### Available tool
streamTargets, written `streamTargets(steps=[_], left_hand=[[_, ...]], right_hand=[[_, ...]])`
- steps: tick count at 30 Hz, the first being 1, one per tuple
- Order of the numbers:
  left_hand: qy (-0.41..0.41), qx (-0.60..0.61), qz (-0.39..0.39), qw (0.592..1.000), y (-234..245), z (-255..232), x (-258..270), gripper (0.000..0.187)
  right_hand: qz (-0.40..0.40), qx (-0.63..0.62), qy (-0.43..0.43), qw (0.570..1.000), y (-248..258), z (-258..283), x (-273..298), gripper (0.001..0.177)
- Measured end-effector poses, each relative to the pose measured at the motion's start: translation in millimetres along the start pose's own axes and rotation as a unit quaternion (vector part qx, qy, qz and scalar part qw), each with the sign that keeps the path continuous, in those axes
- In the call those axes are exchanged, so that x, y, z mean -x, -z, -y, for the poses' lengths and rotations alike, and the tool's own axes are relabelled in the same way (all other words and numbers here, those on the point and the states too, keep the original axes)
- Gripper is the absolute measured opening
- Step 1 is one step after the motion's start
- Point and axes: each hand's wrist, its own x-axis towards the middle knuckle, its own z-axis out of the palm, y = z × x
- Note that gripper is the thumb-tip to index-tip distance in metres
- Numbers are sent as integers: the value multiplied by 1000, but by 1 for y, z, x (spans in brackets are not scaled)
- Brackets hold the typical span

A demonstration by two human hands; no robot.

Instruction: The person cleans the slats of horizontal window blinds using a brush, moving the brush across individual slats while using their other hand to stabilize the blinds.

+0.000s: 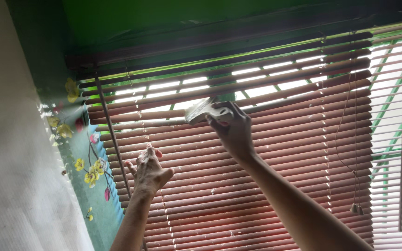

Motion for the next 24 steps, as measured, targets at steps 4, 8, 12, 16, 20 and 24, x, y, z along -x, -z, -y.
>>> streamTargets(steps=[4,8,12,16,20,24], left_hand=[[6,-1,12,1000,4,-2,2,66],[4,-4,9,1000,2,0,1,67],[-13,-2,-4,1000,0,0,1,69],[1,-44,22,999,3,-1,5,67],[-7,-63,12,998,6,-2,10,66],[0,-47,21,999,11,-4,13,61]], right_hand=[[0,-37,1,999,-30,16,1,27],[-2,-80,-5,997,-46,32,4,27],[45,-122,-6,991,-48,49,9,31],[82,-127,34,988,-31,66,16,33],[61,-69,91,992,-4,73,12,34],[-29,87,140,986,39,53,-1,23]])
